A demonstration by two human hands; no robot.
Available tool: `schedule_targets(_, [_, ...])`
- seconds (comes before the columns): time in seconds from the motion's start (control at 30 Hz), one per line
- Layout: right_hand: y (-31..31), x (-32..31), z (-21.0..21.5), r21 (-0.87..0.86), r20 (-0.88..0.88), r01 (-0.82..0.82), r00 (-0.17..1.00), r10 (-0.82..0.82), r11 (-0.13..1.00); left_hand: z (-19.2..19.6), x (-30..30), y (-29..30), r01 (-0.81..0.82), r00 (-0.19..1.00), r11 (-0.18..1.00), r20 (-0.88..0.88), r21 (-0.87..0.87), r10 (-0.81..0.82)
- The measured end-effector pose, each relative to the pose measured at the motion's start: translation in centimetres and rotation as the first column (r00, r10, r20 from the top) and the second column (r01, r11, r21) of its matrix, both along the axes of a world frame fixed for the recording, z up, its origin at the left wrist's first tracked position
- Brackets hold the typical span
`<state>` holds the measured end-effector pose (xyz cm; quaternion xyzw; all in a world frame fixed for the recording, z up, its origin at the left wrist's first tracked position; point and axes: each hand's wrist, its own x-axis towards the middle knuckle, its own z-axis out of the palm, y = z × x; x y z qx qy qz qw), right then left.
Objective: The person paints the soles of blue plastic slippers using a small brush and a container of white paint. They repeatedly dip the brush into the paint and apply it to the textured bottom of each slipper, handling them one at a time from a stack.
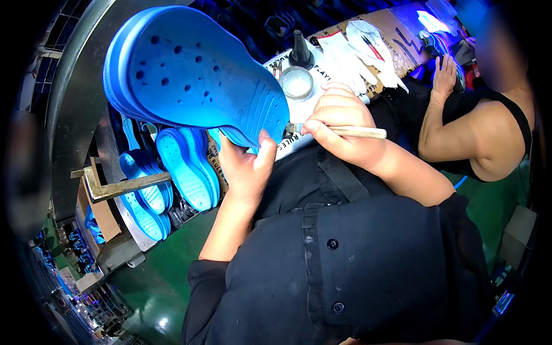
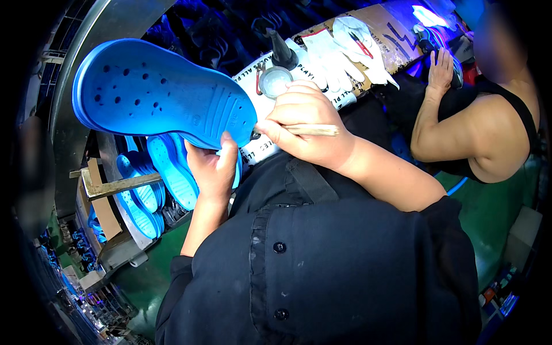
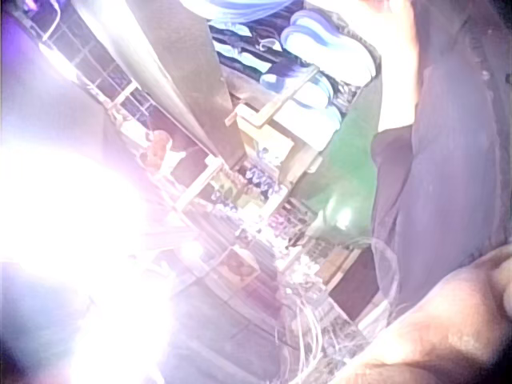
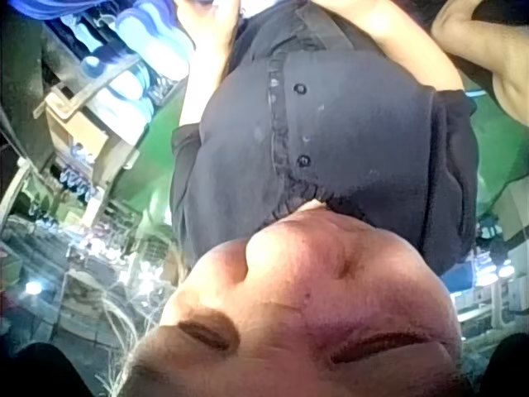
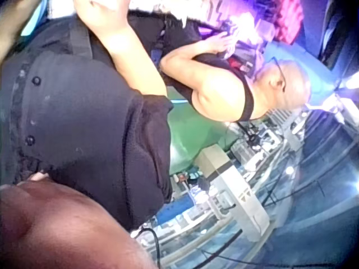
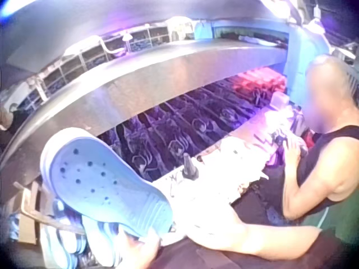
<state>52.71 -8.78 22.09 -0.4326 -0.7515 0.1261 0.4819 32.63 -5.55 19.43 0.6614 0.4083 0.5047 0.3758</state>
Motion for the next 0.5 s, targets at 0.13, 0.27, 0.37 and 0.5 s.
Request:
schedule_targets(0.13, [-0.2,0.9,-0.2,-0.058,-0.042,0.059,0.997,-0.062,0.997,0.5,0.1,-0.1,-0.013,1.0,1.0,-0.021,-0.021,0.012])
schedule_targets(0.27, [-0.6,3.0,-0.5,-0.116,-0.189,0.17,0.963,-0.19,0.979,1.5,0.4,0.2,-0.01,0.999,0.999,0.045,-0.048,0.012])
schedule_targets(0.37, [-1.3,4.6,-2.1,-0.218,-0.312,0.193,0.915,-0.256,0.957,5.0,-1.1,0.3,0.137,0.99,0.977,0.065,-0.164,-0.128])
schedule_targets(0.5, [-2.6,6.4,-2.1,-0.385,-0.466,0.162,0.816,-0.343,0.909,11.9,-0.8,1.1,0.554,0.831,0.753,0.293,-0.356,-0.474])
